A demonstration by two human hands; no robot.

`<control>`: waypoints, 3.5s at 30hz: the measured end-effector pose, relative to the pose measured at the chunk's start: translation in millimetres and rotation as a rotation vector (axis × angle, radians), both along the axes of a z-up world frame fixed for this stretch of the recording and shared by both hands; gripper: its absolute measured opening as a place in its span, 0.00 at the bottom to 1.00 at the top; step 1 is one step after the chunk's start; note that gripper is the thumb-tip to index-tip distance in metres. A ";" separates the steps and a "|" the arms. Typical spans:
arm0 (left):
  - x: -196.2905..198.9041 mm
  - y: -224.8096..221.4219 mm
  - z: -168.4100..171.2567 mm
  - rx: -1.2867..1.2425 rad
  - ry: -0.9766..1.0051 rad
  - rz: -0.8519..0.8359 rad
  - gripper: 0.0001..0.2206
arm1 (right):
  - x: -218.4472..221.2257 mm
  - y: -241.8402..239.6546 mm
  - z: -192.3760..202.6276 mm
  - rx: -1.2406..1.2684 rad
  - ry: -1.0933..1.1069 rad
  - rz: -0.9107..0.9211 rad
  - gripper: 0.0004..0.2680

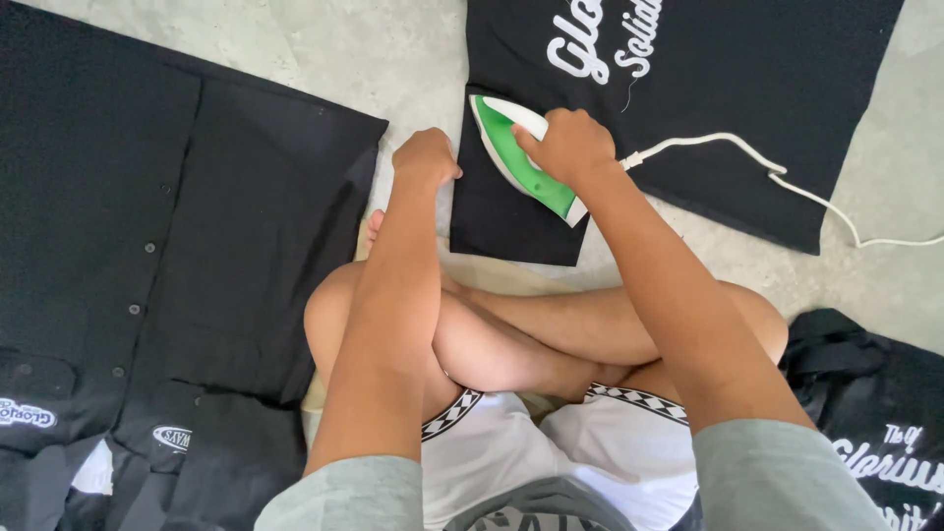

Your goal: A person is sitting on the floor ironing black t-shirts with a green and white handheld iron.

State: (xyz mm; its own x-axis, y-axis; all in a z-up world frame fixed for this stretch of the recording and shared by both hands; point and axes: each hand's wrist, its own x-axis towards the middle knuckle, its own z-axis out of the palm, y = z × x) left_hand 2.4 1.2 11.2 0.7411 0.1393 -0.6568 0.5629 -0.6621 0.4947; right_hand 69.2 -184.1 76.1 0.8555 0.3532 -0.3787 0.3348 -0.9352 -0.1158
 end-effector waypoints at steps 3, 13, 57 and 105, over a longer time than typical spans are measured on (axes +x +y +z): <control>-1.7 -1.5 -0.8 0.015 -0.021 -0.012 0.14 | -14.4 -13.4 7.5 -0.034 0.033 0.010 0.27; -5.8 -5.9 -1.7 0.061 -0.075 -0.023 0.09 | -36.2 -27.2 22.2 -0.107 -0.046 0.118 0.25; -3.2 -91.1 32.5 0.412 -0.434 -0.511 0.18 | -22.0 -218.8 16.4 0.553 -0.591 -0.627 0.14; 31.0 -91.9 4.8 0.605 -0.172 -0.286 0.31 | -17.8 -197.2 18.9 0.737 -0.413 -0.508 0.12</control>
State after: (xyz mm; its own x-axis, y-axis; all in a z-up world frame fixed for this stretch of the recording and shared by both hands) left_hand 33.4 -90.7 16.0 0.8898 0.2284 -0.3952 0.2722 -0.9605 0.0578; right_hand 51.4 -381.3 95.1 0.9863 -0.0655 0.1513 0.0584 -0.7194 -0.6922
